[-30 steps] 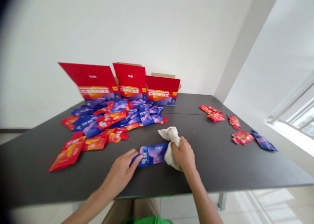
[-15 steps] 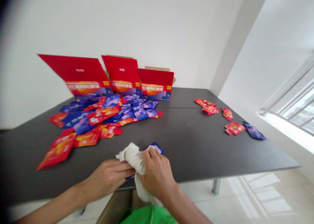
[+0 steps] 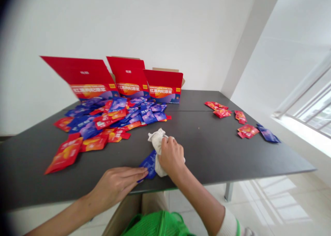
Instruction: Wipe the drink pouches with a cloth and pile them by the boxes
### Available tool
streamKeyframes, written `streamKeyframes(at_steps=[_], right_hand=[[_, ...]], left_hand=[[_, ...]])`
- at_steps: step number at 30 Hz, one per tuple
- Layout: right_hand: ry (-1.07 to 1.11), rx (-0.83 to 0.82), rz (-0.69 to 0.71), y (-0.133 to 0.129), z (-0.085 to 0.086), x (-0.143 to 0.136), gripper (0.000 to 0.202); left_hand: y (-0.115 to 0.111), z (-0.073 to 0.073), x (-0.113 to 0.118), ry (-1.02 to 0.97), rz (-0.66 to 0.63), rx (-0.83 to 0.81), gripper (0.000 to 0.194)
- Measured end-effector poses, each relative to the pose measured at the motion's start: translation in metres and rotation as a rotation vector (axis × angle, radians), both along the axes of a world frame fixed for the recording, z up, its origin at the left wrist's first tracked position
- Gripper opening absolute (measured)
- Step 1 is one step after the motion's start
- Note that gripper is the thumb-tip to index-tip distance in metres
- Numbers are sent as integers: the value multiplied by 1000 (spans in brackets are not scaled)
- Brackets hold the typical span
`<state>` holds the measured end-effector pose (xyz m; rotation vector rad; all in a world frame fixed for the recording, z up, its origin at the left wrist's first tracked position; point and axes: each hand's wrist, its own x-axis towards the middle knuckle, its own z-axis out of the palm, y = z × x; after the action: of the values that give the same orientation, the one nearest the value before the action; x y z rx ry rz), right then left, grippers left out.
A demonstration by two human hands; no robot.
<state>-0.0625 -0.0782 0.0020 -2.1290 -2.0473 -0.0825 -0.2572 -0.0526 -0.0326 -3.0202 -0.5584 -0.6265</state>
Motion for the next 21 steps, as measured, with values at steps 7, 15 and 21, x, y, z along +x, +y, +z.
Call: streamKeyframes(at_steps=[7,15,21], right_hand=[[38,-10,45,0,0,-7,25],[28,-38,56,6,0,-4,26],[30,-15,147,5,-3,-10,25]], left_hand=[[0,-1,0,29,10,26,30],[1,0,1,-21,-3,56,30],[0,-2,1,-48,-15,61,31]])
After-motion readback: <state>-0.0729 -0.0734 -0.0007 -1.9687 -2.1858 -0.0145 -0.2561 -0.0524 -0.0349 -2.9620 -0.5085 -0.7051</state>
